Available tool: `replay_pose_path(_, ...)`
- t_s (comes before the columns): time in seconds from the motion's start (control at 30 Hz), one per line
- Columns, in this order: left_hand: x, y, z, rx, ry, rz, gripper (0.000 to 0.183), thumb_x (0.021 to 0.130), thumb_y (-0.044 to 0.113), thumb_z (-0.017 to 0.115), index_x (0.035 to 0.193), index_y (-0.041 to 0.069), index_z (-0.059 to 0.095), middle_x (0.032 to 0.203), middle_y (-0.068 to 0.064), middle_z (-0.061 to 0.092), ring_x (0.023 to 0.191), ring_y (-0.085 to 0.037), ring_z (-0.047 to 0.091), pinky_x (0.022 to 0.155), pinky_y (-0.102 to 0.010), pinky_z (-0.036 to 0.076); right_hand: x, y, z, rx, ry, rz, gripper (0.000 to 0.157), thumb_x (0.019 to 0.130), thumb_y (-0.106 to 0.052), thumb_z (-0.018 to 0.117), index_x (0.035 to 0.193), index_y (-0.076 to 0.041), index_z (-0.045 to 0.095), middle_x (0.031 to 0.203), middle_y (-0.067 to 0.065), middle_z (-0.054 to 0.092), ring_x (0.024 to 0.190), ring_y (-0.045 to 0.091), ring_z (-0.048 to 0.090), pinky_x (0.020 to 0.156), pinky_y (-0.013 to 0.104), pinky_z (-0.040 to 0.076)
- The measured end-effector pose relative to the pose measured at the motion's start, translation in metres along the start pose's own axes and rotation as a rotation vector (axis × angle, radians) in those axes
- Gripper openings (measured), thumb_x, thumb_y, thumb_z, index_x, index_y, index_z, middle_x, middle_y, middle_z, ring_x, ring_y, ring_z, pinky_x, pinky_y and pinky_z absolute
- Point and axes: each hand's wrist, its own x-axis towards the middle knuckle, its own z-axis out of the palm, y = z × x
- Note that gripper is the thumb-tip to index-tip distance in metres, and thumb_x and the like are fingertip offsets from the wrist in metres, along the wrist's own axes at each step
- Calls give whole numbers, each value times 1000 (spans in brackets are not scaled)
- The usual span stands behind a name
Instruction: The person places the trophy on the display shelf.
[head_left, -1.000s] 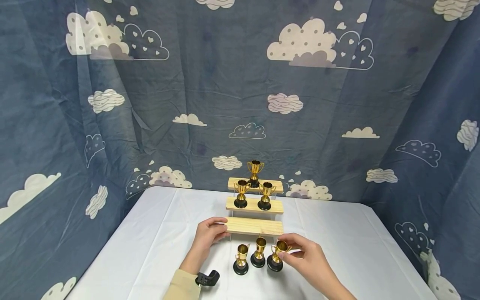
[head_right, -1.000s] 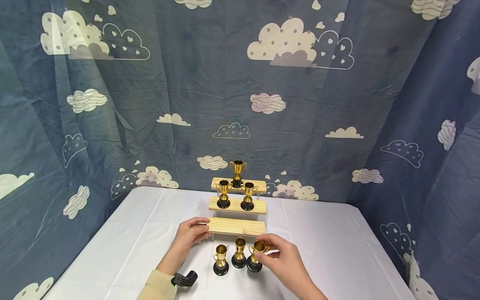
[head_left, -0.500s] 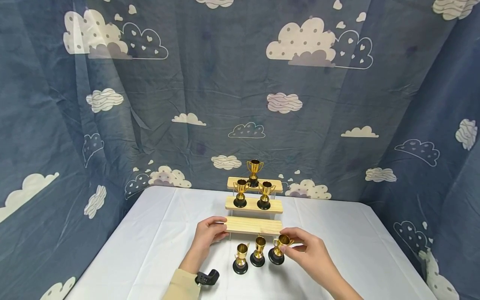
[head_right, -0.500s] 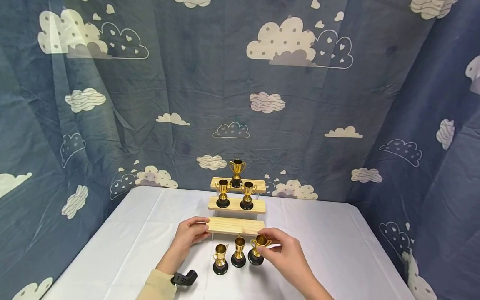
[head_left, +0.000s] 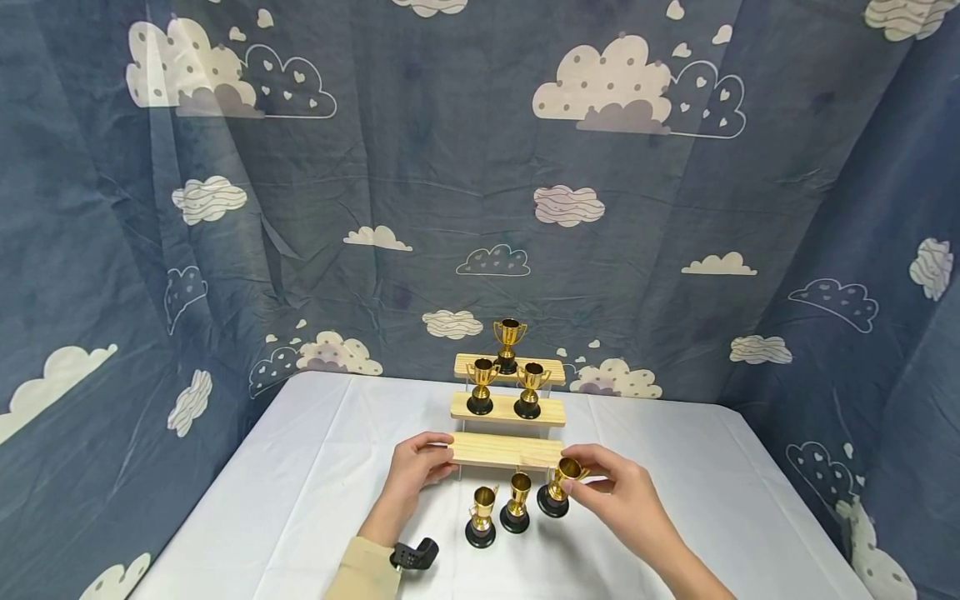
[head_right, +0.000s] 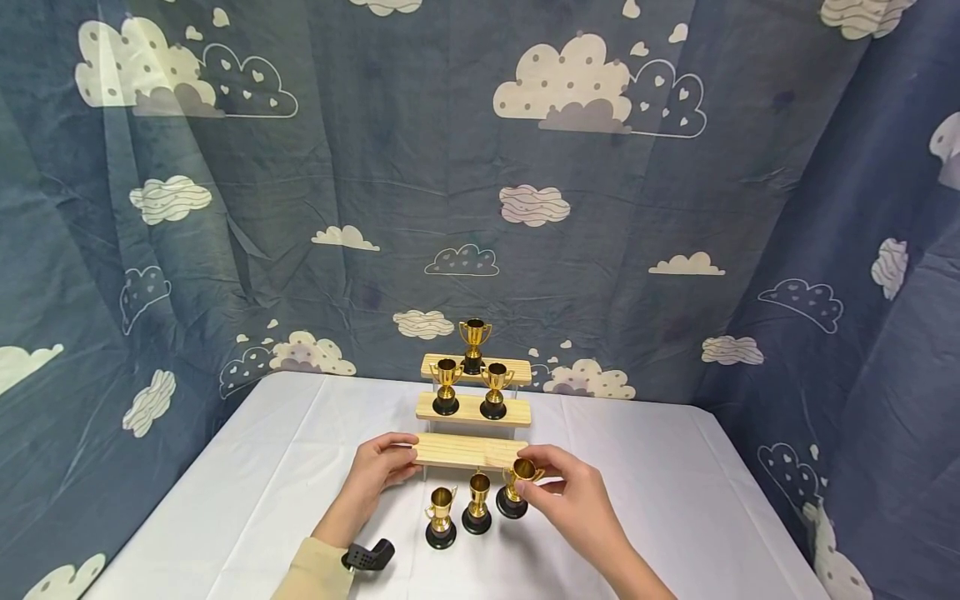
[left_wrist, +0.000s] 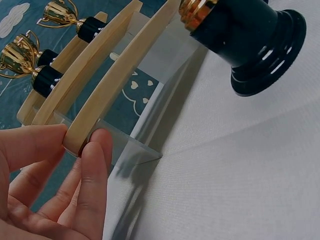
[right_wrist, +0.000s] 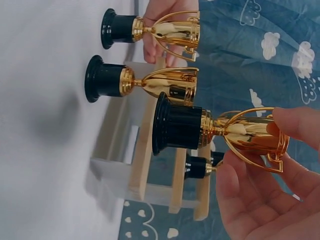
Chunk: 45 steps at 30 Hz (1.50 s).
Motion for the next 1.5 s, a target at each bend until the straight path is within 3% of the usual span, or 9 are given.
replay_pose_path(0.47,1,0,-1,5,-8,-5,28,86,-1,74,113,-2,70,87,-9,73,76,-24,73,79,-41,62,10,-8,-2,3,4,-24,36,82,-13,85,116,-16,72,102,-6,71,89,13,69,75,30,61)
replay_pose_path(0.83,-3,2,-1,-7,-12,14,28,85,0,74,113,-4,70,89,-11,74,77,-25,73,76,-37,63,18,-11,-1,8,4,-8,37,83,-14,84,118,-18,72,107,-5,70,94,14,68,76,26,61)
replay_pose_path(1.5,0,0,-1,-12,-10,6,27,83,-3,75,110,-4,71,87,-12,73,75,-24,73,76,-36,63,32,-18,-4,9,-1,-69,35,84,-14,83,118,-18,71,107,-4,70,95,13,69,78,30,61)
